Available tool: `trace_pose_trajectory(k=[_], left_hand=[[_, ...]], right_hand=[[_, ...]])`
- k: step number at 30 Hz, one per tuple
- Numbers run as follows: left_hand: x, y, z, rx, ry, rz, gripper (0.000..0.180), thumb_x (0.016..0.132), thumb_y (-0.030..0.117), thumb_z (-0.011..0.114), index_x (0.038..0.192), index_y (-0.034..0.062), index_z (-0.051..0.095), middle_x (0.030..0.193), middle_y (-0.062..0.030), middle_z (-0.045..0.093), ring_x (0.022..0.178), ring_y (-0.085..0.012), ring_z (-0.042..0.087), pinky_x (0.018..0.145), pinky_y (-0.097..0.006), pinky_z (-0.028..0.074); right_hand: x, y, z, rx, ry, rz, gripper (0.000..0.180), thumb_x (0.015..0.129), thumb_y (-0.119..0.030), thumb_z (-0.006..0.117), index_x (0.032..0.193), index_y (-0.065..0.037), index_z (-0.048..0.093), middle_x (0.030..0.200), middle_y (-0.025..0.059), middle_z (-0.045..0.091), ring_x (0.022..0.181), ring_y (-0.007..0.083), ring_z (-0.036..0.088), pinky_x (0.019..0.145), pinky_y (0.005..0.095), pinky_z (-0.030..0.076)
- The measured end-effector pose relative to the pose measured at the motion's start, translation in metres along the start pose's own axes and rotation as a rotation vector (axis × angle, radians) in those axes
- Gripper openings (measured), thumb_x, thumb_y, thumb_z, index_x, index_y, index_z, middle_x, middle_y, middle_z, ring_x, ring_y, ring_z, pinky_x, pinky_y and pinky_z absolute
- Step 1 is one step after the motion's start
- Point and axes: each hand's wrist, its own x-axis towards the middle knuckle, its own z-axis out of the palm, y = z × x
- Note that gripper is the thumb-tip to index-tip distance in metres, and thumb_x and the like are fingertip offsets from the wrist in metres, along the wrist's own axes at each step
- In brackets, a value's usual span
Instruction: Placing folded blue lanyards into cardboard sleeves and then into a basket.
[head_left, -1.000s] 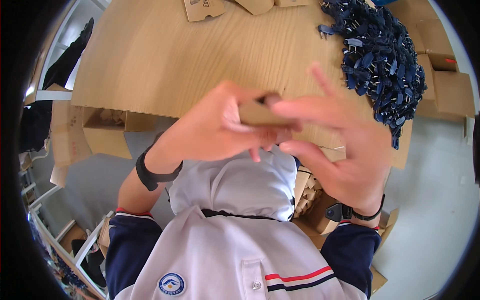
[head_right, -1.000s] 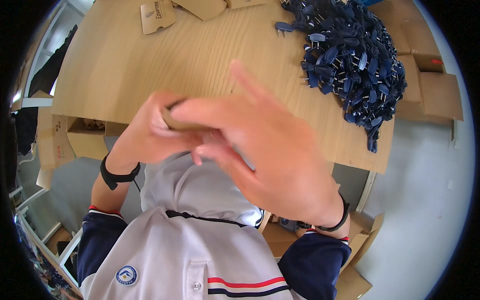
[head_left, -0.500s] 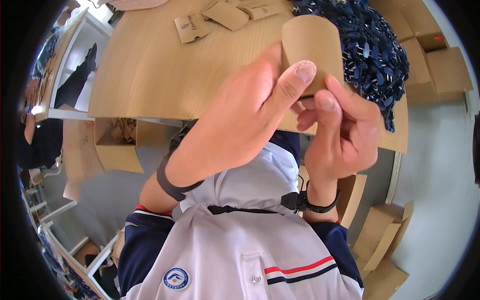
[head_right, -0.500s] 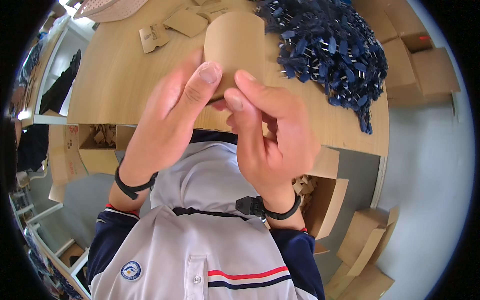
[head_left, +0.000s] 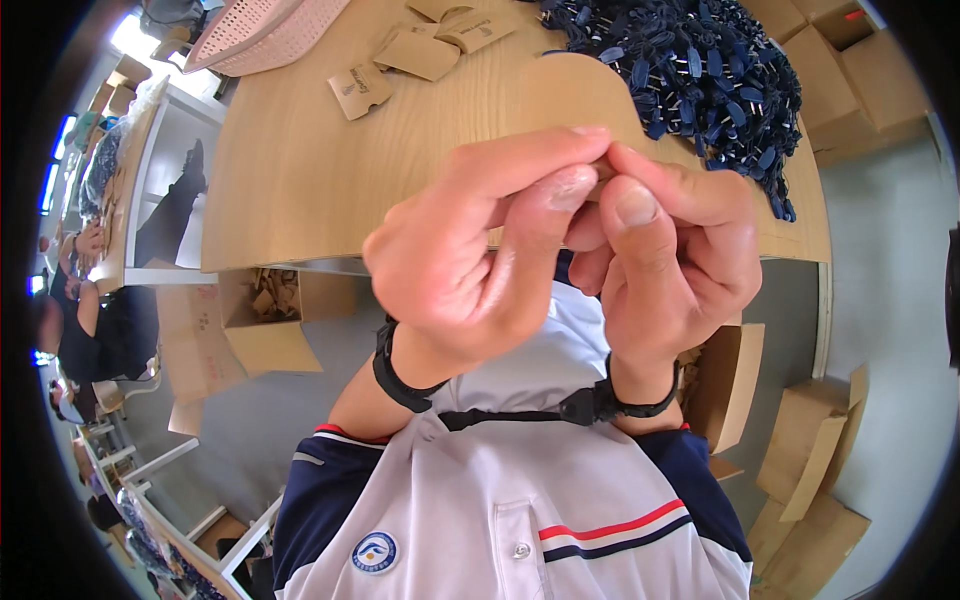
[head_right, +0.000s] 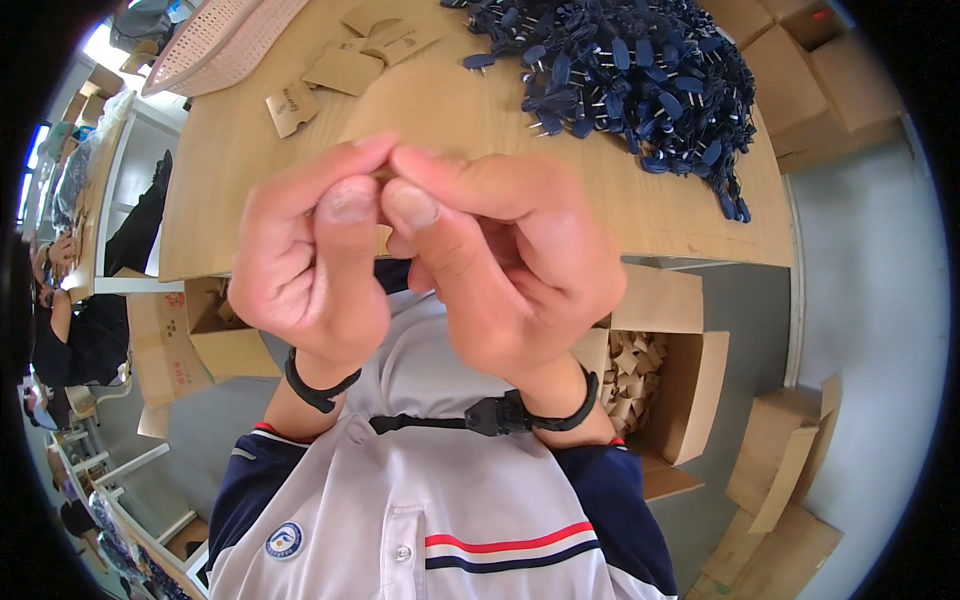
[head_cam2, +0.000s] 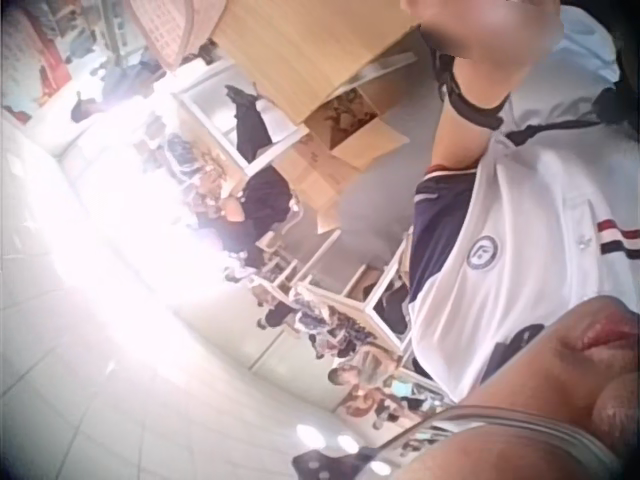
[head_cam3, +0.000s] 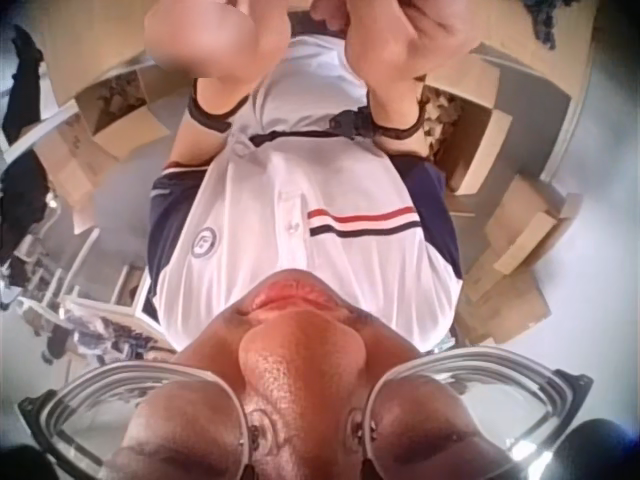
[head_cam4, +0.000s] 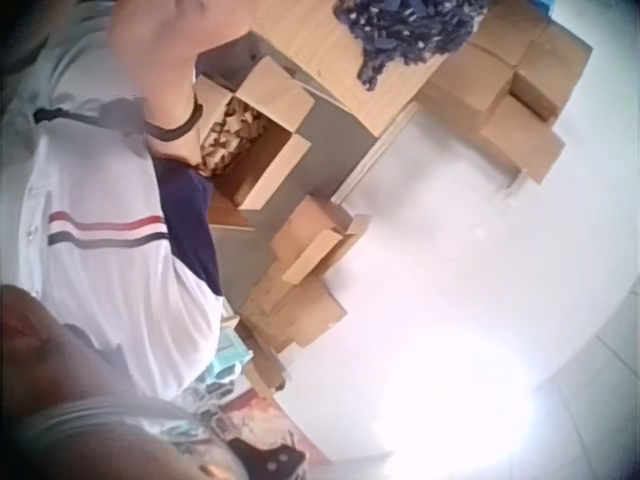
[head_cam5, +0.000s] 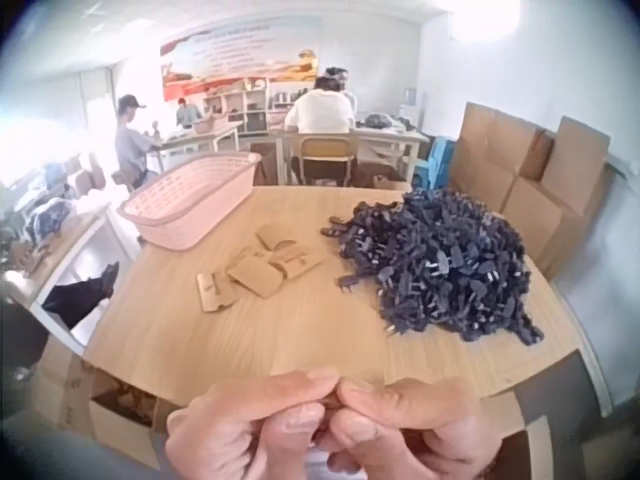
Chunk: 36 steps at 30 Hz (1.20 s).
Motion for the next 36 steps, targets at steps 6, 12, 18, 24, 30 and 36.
trace_pose_trajectory(k=[6, 12, 18, 24, 30, 36], left_hand=[[-0.007, -0.016, -0.007, 0.023, -0.03, 0.241, 0.019, 0.08, -0.007, 0.066, 0.098, -0.0016, 0.07, 0.079, -0.0093, 0.071, 0.057, -0.0166, 0.063, 0.053, -0.022, 0.049], [-0.012, -0.021, -0.03, 0.058, -0.304, 0.176, 0.028, 0.071, -0.005, 0.07, 0.098, 0.0005, 0.071, 0.07, -0.0065, 0.067, 0.06, -0.0167, 0.06, 0.052, -0.025, 0.046], [0.056, 0.0, -0.033, 0.153, -0.461, 0.059, 0.016, 0.082, 0.013, 0.066, 0.09, -0.0006, 0.069, 0.111, -0.0255, 0.062, 0.102, -0.0284, 0.057, 0.092, -0.041, 0.042], [0.075, 0.002, -0.051, 0.105, -0.959, 0.217, 0.035, 0.086, 0.034, 0.06, 0.088, 0.0013, 0.07, 0.123, -0.0282, 0.057, 0.115, -0.0302, 0.048, 0.102, -0.05, 0.029], [0.047, 0.004, -0.037, -0.079, -0.632, -0.275, 0.025, 0.082, 0.027, 0.063, 0.08, 0.0018, 0.065, 0.127, -0.021, 0.05, 0.116, -0.0256, 0.046, 0.102, -0.041, 0.027], [0.025, -0.008, -0.019, -0.473, -0.618, -0.714, 0.049, 0.065, 0.017, 0.073, 0.108, 0.0052, 0.051, 0.129, -0.0139, 0.043, 0.127, -0.0221, 0.038, 0.103, -0.034, 0.027]], right_hand=[[0.008, 0.003, -0.001, 0.344, 0.063, 0.437, 0.046, 0.1, -0.033, 0.043, 0.123, 0.006, 0.053, 0.106, 0.0156, 0.064, 0.08, 0.0164, 0.059, 0.069, 0.0267, 0.046], [0.015, -0.006, 0.002, 0.545, 0.15, 0.798, 0.041, 0.098, -0.028, 0.049, 0.119, 0.006, 0.055, 0.1, 0.0155, 0.066, 0.086, 0.0223, 0.065, 0.072, 0.0317, 0.053], [0.01, -0.017, -0.021, 0.59, -0.412, 0.802, 0.022, 0.096, -0.015, 0.056, 0.109, 0.002, 0.059, 0.088, 0.0063, 0.061, 0.072, 0.009, 0.056, 0.061, 0.0243, 0.045], [0.008, -0.029, -0.014, 0.526, -0.393, 0.787, 0.024, 0.088, -0.011, 0.064, 0.106, 0.003, 0.057, 0.078, 0.006, 0.058, 0.061, 0.0071, 0.05, 0.05, 0.0207, 0.037], [0.007, -0.003, -0.006, -0.192, -0.264, 0.279, 0.032, 0.08, -0.004, 0.071, 0.108, 0.004, 0.058, 0.077, 0.0058, 0.062, 0.061, 0.0092, 0.055, 0.053, 0.0214, 0.042], [0.011, -0.007, -0.027, -0.357, -0.522, 0.056, 0.035, 0.07, -0.003, 0.074, 0.102, -0.006, 0.059, 0.088, 0.0126, 0.063, 0.078, 0.0348, 0.06, 0.065, 0.0382, 0.05]])
